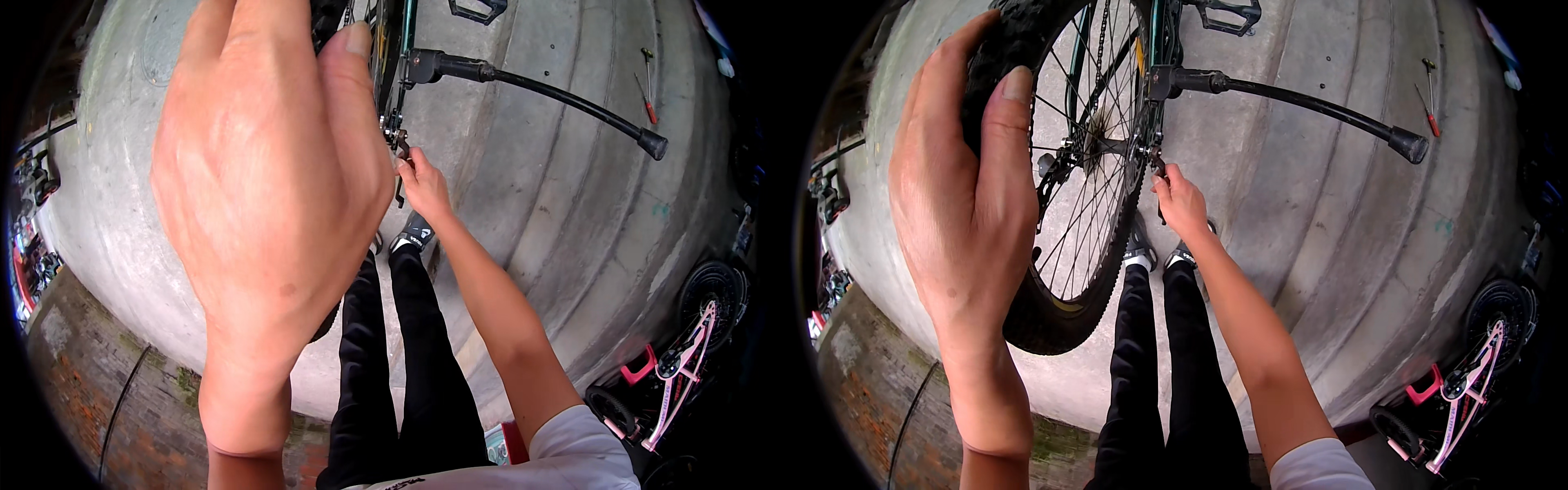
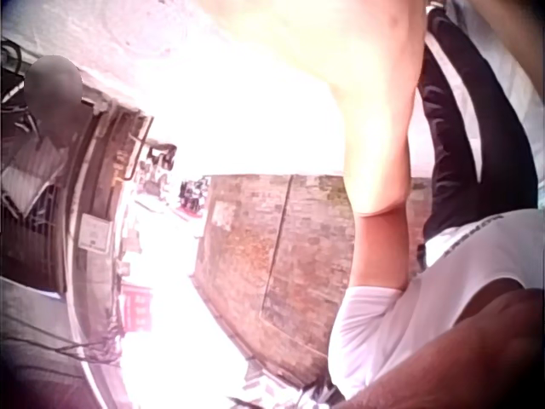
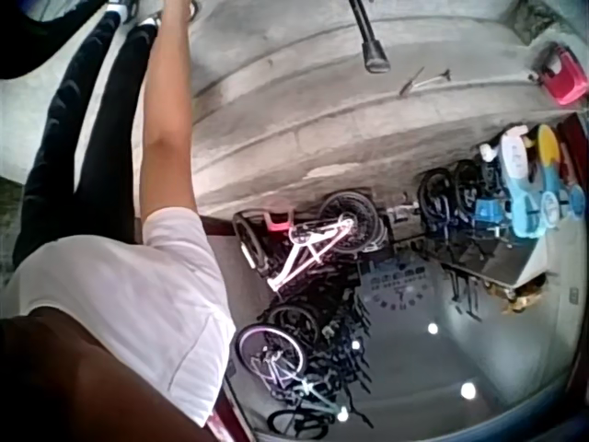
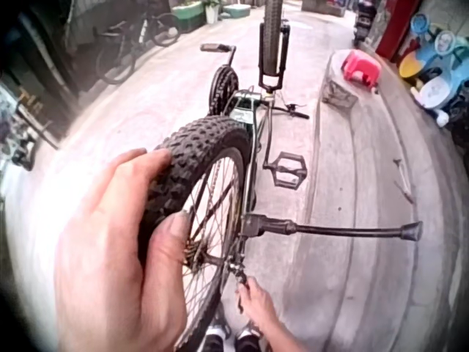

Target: The person holds a bicycle wheel, turns it over to inspect both sides, and uses a wrench to tighten bolts on the hub and axle area while the bike frame rests upside down on the ground.

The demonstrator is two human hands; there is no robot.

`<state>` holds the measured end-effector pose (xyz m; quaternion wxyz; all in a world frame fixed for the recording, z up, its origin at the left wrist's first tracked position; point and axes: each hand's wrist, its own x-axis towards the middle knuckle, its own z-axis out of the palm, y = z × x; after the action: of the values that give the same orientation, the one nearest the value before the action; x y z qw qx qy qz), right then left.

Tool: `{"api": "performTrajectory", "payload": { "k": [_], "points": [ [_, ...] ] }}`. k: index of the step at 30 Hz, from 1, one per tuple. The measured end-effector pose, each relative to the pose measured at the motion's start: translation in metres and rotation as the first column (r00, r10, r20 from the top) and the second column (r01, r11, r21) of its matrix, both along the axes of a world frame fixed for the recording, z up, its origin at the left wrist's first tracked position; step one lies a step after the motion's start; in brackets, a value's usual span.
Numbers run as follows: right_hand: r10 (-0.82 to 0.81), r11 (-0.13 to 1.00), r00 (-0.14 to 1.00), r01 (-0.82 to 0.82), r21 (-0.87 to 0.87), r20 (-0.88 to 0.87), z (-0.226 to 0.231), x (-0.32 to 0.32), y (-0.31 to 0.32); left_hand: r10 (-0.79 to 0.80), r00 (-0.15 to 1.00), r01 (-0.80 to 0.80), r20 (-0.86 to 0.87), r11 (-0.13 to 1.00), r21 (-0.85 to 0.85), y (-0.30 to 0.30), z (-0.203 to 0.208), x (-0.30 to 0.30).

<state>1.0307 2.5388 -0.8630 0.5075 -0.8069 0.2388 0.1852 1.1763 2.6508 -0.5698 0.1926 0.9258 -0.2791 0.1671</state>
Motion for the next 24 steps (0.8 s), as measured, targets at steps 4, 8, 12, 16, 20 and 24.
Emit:
{"api": "performTrajectory", "payload": {
  "k": [4,8,12,16,20,24],
  "points": [
    [0.094,0.978,0.988,-0.069,-0.199,0.121,-0.009,-0.003,-0.003,0.002,1.000,-0.002,-0.002,1.000,-0.005,0.000,-0.002,-0.001],
    [0.083,0.993,0.997,-0.081,-0.085,0.010,-0.010,0.003,-0.001,0.000,1.000,0.000,0.000,1.000,0.007,0.001,0.000,-0.001],
    [0.131,0.974,0.991,-0.131,-0.184,-0.010,-0.015,0.009,-0.007,-0.004,1.000,0.004,-0.007,1.000,0.003,0.001,-0.002,-0.003],
    [0.139,0.979,0.990,-0.141,-0.149,-0.026,-0.012,0.005,-0.003,-0.006,1.000,0.006,-0.004,1.000,0.009,0.003,-0.001,-0.002],
    [-0.025,1.000,0.999,0.024,0.016,0.022,-0.010,-0.008,0.003,-0.003,1.000,0.003,-0.009,1.000,0.004,0.003,-0.003,-0.002],
    [-0.093,0.990,0.990,0.104,-0.100,0.111,-0.015,-0.006,0.009,-0.006,1.000,0.006,-0.005,1.000,0.002,0.000,-0.001,0.000]
  ]
}}
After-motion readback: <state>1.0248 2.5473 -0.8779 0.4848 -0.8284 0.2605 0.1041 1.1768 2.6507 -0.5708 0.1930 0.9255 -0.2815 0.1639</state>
